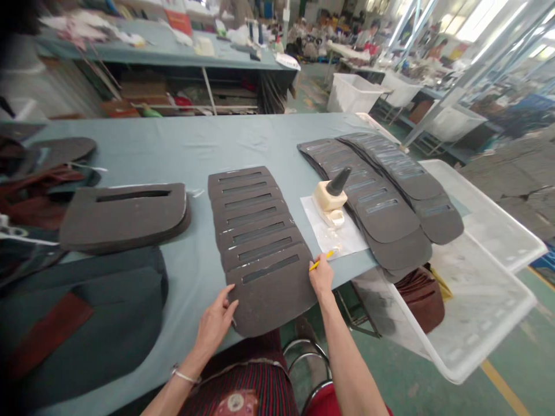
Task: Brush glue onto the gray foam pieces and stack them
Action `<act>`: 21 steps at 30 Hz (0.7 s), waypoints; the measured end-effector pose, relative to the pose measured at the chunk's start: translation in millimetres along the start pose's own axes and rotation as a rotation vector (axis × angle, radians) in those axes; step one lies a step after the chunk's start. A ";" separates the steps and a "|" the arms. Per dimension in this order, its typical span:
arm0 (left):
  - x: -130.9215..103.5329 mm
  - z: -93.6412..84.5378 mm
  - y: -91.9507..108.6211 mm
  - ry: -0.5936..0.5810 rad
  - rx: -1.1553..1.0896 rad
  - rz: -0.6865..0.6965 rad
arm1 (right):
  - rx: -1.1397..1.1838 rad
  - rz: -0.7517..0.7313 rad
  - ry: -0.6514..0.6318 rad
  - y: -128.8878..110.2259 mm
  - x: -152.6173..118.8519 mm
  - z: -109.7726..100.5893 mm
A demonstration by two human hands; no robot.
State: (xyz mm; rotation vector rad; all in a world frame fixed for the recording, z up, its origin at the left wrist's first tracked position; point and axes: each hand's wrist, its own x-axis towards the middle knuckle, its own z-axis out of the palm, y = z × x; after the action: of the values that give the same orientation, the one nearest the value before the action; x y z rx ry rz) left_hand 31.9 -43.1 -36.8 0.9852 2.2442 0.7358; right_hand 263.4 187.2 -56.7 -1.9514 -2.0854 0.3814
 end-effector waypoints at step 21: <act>-3.7 8.7 -3.5 0.120 0.229 0.158 | -0.160 -0.054 -0.014 -7.9 -6.2 -10.4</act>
State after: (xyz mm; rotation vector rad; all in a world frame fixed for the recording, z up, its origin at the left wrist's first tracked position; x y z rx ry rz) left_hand 38.3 -45.8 -44.1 1.2704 2.4146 0.6284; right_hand 260.3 180.7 -44.2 -1.9786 -2.2353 0.2240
